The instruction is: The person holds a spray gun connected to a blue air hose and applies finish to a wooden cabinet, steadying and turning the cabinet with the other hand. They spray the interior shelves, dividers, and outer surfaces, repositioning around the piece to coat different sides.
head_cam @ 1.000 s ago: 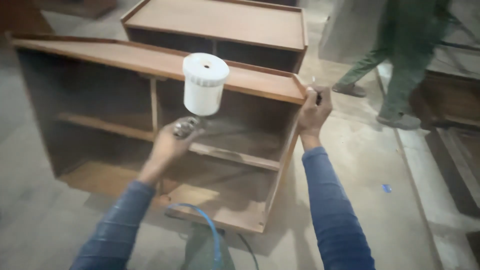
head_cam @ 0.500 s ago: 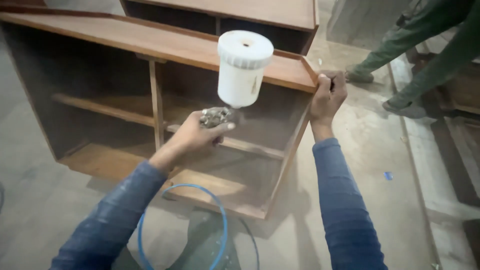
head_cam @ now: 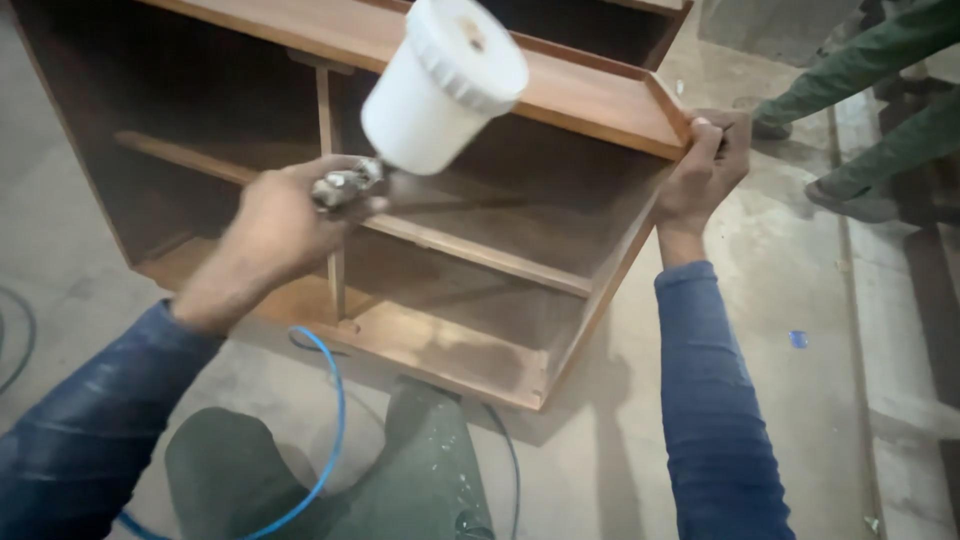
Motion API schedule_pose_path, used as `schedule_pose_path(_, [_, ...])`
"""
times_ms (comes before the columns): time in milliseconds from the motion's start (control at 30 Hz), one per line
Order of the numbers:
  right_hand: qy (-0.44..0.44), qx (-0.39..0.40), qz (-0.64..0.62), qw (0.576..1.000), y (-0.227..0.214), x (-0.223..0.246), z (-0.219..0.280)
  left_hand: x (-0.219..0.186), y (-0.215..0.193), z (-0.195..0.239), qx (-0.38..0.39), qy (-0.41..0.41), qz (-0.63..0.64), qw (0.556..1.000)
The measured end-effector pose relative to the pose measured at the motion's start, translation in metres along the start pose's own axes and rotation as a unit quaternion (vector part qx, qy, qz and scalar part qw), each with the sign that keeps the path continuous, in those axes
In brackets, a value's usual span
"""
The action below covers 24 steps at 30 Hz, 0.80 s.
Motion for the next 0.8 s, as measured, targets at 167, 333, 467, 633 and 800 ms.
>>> schedule_pose_path(167, [-0.026, 0.013, 0.019, 0.999, 0.0, 0.008, 0.0, -0.052, 0.024, 0.014, 0.114, -0.013, 0.194, 0.974])
schedule_pose_path(333, [-0.057, 0.039, 0.038, 0.997, 0.001, 0.012, 0.003, -0.018, 0.028, 0.008, 0.181, -0.096, 0.127, 0.971])
schedule_pose_path(467, [-0.006, 0.018, -0.023, 1.0, 0.0, 0.002, 0.001, -0.007, -0.038, 0.0, 0.072, -0.004, 0.057, 0.996])
schedule_pose_path(633, [0.001, 0.015, -0.005, 1.0, 0.0, 0.003, 0.001, 0.009, -0.069, 0.006, 0.023, -0.046, -0.077, 0.996])
schedule_pose_path(800, [-0.02, 0.03, 0.003, 0.999, 0.0, 0.003, 0.001, -0.047, -0.029, 0.034, 0.193, -0.141, 0.027, 0.971])
Point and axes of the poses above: each hand's wrist, its own z-axis away from the middle knuckle, its own y-axis out of the palm, x = y × z, the point moved 9 cm from there along -z, towards the middle knuckle, and after that the axes turned 14 degrees about -x, right-handed, at the moved point
